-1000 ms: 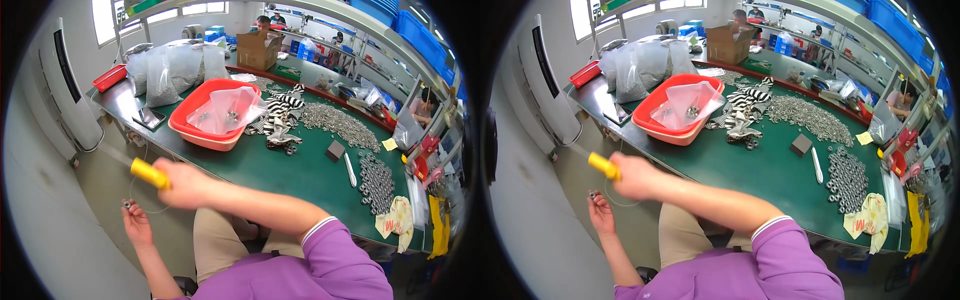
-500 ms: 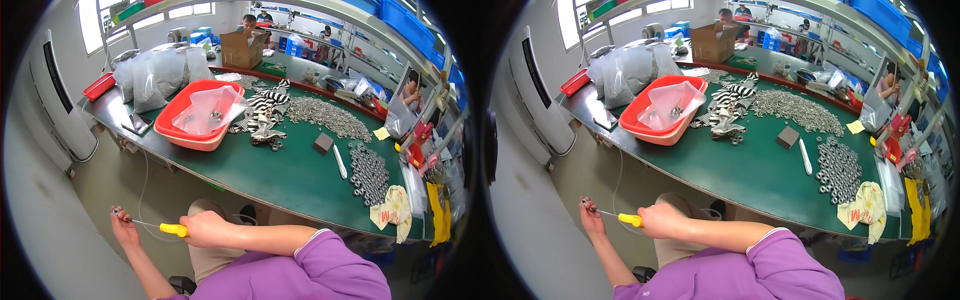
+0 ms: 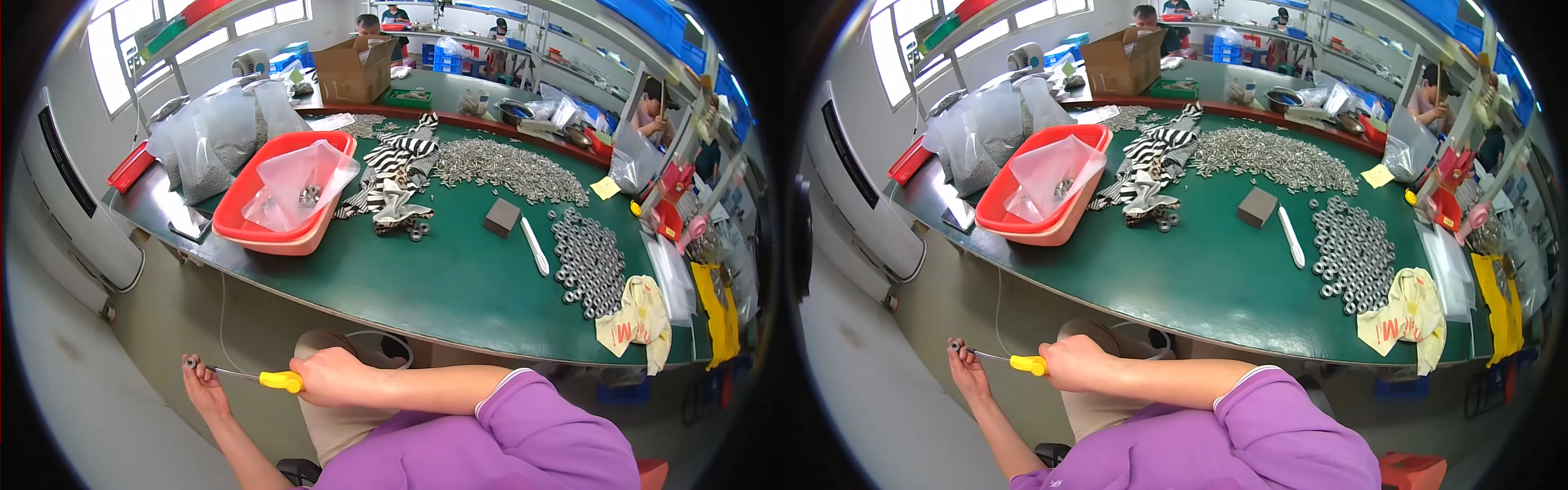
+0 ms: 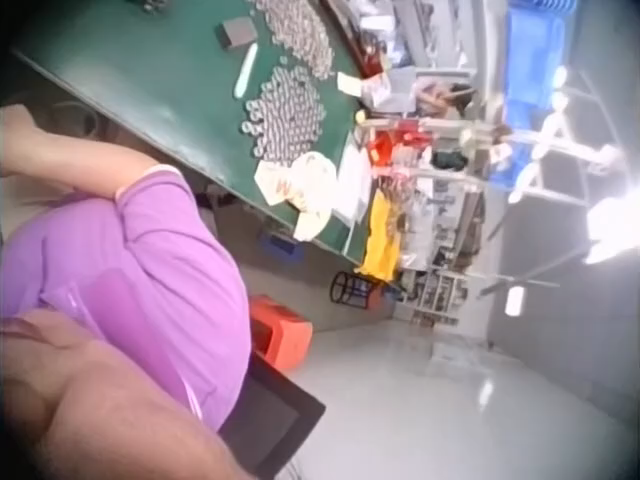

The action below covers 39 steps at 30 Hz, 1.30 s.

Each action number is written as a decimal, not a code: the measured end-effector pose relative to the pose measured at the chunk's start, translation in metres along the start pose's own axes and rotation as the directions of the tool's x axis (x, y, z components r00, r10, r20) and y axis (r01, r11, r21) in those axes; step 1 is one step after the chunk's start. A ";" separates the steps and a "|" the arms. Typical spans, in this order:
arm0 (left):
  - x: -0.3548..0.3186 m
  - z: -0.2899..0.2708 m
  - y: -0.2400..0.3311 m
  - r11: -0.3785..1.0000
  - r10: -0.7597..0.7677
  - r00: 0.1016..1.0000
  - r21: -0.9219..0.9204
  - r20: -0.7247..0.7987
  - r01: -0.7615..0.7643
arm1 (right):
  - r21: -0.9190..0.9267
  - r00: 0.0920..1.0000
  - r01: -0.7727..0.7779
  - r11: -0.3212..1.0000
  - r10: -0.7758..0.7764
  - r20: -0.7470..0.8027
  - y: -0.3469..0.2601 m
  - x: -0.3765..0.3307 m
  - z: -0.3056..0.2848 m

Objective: Assembling small circular metal components using a handheld tool and a fixture.

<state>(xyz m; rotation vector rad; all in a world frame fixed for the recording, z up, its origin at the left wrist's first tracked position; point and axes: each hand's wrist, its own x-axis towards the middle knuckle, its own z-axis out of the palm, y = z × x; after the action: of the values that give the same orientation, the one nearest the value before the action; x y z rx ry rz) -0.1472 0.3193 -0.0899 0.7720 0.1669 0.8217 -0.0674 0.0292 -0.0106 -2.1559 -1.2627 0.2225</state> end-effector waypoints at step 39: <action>-0.014 0.031 -0.014 0.989 -0.072 0.997 -0.126 -0.007 0.071 | -0.081 0.965 -0.204 0.976 0.214 0.151 -0.013 -0.005 -0.012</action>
<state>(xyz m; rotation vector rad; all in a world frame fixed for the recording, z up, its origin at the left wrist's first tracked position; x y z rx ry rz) -0.1350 0.2863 -0.0794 0.6391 0.1510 0.7614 -0.0741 0.0244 0.0054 -2.3676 -1.1397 0.4559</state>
